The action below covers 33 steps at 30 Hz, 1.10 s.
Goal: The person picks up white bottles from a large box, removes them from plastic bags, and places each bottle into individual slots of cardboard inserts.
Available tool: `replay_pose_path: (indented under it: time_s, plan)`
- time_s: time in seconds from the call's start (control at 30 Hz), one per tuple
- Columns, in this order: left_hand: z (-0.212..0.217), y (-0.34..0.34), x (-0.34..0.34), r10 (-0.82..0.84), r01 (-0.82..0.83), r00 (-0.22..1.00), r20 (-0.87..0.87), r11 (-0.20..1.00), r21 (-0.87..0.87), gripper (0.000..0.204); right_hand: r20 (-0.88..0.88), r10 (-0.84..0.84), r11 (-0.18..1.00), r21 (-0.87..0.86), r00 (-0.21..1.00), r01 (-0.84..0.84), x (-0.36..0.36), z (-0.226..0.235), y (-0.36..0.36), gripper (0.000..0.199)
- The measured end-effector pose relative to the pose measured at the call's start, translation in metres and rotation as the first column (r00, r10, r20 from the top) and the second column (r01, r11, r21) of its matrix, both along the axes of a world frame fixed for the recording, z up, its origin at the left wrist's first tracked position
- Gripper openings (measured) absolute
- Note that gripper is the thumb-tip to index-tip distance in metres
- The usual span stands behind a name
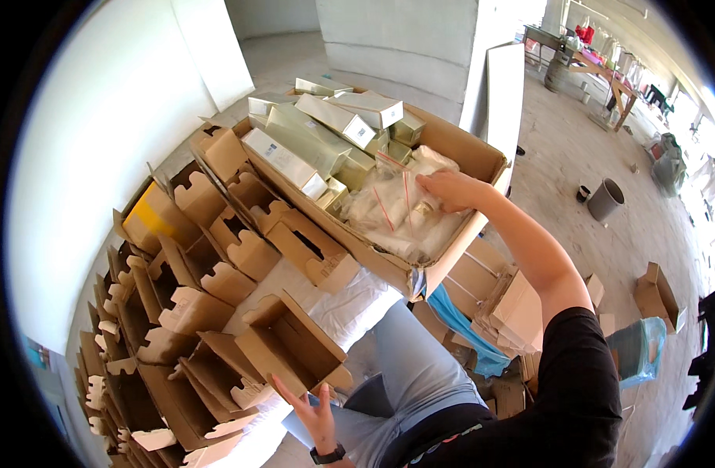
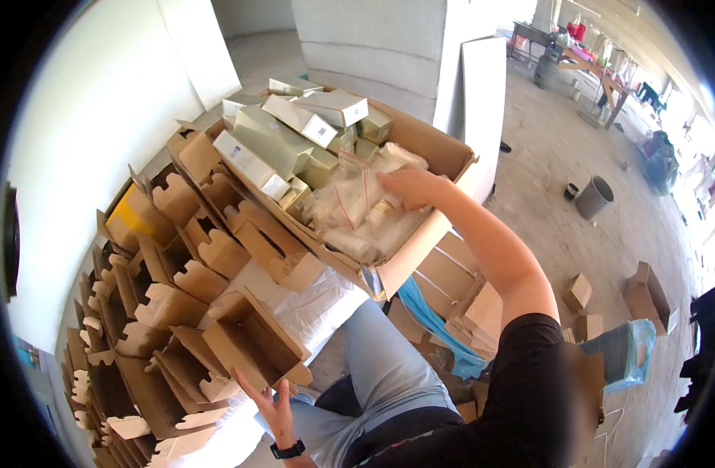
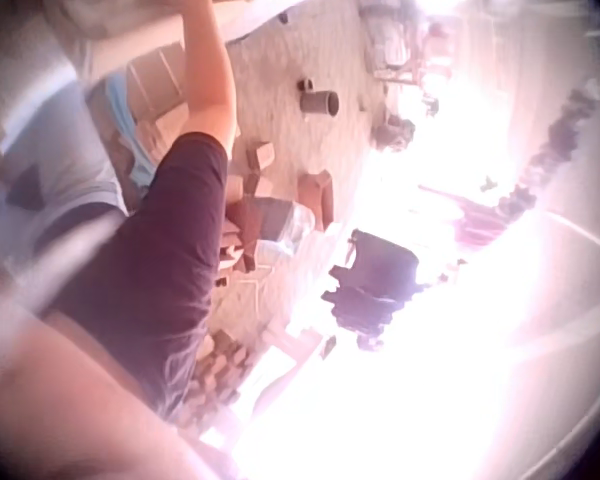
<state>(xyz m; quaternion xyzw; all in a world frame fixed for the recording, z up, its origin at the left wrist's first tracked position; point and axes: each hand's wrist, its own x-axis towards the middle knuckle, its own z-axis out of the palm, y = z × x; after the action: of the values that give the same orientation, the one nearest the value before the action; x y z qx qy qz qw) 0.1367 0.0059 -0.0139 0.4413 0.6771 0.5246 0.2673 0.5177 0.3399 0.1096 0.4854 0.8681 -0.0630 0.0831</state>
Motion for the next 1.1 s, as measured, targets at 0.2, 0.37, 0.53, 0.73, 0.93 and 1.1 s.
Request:
replay_pose_path:
  time_s: [0.2, 0.37, 0.53, 0.73, 0.93, 1.1]
  plan:
    - [-0.007, -0.002, -0.006, -0.013, 0.013, 1.0, 0.001, 1.0, -0.028, 0.094, -0.207, 0.159, 0.834, 0.552, 0.965, -0.019, 0.019, 0.026, -0.027, 0.055]
    - [-0.003, 0.005, 0.0, -0.007, 0.008, 1.0, 0.027, 1.0, -0.025, 0.098, -0.828, 0.07, 0.735, 0.42, 0.556, 0.533, 0.015, 0.063, -0.068, 0.04]
    - [-0.005, 0.004, -0.007, -0.018, 0.018, 0.999, 0.032, 1.0, 0.013, 0.097, -0.819, -0.212, 0.976, -0.209, -0.533, -0.067, -0.037, 0.079, -0.108, 0.049]
    - [-0.002, 0.006, -0.008, -0.049, 0.048, 0.999, 0.017, 0.998, 0.043, 0.099, -0.4, -0.673, 0.61, 0.174, -0.622, -0.773, -0.1, 0.058, -0.122, 0.053]
    - [0.005, 0.007, -0.006, -0.042, 0.034, 0.991, 0.124, 0.997, 0.065, 0.096, -0.338, -0.828, 0.383, 0.244, -0.448, -0.891, -0.149, 0.051, -0.117, 0.049]
    - [-0.004, 0.005, -0.003, -0.01, 0.008, 0.999, 0.048, 0.999, 0.04, 0.094, -0.381, -0.861, 0.255, 0.249, -0.336, -0.934, -0.174, 0.039, -0.11, 0.056]
